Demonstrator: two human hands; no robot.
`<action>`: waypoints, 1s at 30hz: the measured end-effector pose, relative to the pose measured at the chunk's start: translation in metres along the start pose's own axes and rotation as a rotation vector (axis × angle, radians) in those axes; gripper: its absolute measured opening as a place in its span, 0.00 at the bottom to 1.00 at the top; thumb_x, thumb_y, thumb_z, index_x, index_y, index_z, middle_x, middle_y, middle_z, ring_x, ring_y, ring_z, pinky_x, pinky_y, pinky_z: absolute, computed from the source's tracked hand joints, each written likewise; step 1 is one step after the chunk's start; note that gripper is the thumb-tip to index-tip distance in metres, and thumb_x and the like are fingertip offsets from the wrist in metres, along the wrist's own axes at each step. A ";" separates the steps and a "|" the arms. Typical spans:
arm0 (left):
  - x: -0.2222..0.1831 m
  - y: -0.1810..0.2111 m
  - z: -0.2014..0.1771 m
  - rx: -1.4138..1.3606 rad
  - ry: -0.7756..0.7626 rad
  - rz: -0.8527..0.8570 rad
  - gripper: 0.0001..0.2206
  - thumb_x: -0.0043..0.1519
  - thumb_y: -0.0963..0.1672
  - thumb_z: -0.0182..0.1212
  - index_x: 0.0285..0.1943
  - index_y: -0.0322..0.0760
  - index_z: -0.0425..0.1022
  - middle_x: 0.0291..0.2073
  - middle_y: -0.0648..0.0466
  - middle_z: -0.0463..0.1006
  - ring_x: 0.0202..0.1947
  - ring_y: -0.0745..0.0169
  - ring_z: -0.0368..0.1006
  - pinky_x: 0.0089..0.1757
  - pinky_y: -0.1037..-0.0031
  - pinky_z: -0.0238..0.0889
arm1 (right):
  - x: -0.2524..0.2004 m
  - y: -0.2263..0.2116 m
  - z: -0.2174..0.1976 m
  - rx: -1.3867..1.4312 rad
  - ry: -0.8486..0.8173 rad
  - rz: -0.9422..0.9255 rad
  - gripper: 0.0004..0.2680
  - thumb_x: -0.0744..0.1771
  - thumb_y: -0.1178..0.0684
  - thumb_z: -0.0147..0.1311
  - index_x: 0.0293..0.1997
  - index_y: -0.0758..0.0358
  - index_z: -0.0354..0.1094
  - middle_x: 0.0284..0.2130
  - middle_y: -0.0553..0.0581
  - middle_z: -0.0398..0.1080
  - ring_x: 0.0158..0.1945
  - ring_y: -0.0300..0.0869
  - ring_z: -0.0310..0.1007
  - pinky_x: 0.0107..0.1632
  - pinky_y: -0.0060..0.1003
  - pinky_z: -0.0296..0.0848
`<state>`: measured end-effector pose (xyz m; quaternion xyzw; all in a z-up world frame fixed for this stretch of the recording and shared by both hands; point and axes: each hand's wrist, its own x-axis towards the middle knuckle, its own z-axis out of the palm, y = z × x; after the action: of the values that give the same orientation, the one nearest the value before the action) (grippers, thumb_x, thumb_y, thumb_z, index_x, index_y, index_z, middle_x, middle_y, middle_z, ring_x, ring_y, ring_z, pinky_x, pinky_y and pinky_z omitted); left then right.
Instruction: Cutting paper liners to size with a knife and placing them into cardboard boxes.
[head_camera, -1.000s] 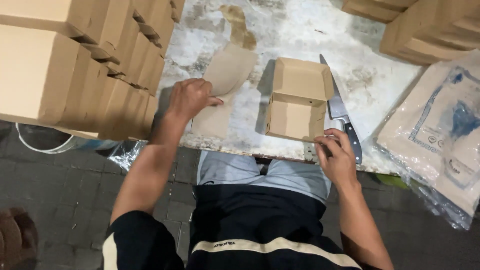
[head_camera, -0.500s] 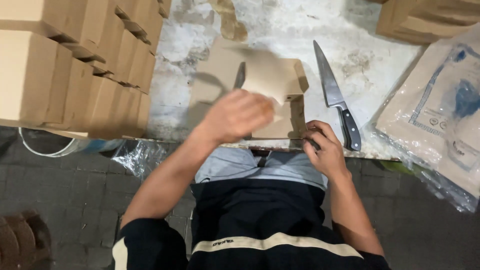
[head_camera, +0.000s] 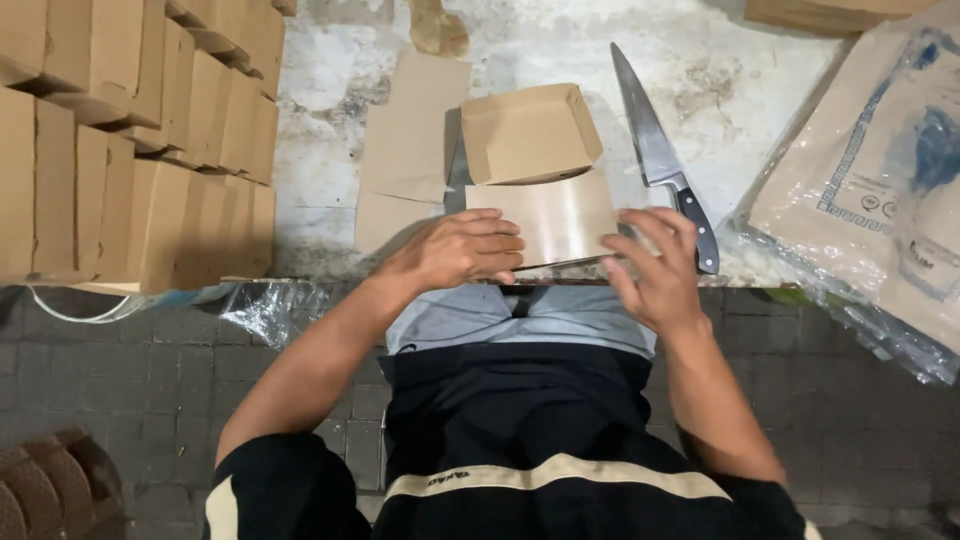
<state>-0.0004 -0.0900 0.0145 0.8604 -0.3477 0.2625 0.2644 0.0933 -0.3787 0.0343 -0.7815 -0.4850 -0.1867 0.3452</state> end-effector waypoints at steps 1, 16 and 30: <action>-0.001 -0.002 0.003 0.005 0.001 -0.002 0.14 0.62 0.52 0.61 0.42 0.41 0.80 0.39 0.55 0.83 0.47 0.56 0.77 0.54 0.66 0.65 | 0.006 0.000 -0.001 0.002 0.000 -0.005 0.08 0.69 0.48 0.53 0.46 0.57 0.75 0.52 0.60 0.70 0.55 0.60 0.65 0.59 0.54 0.61; -0.010 -0.005 -0.006 0.152 -0.185 0.038 0.28 0.60 0.61 0.54 0.20 0.39 0.70 0.19 0.53 0.68 0.31 0.55 0.69 0.61 0.46 0.49 | 0.044 0.029 0.008 -0.327 -0.500 -0.431 0.16 0.66 0.31 0.46 0.31 0.51 0.69 0.41 0.46 0.74 0.61 0.39 0.65 0.65 0.64 0.39; -0.007 0.002 -0.008 0.233 -0.264 -0.043 0.26 0.58 0.60 0.54 0.37 0.36 0.76 0.28 0.49 0.76 0.43 0.50 0.72 0.64 0.38 0.39 | 0.047 0.028 0.012 -0.329 -0.533 -0.452 0.13 0.63 0.36 0.53 0.43 0.50 0.66 0.50 0.49 0.69 0.64 0.39 0.62 0.67 0.67 0.38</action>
<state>-0.0086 -0.0832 0.0163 0.9195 -0.3282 0.1800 0.1203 0.1391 -0.3483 0.0458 -0.7210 -0.6813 -0.1237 0.0274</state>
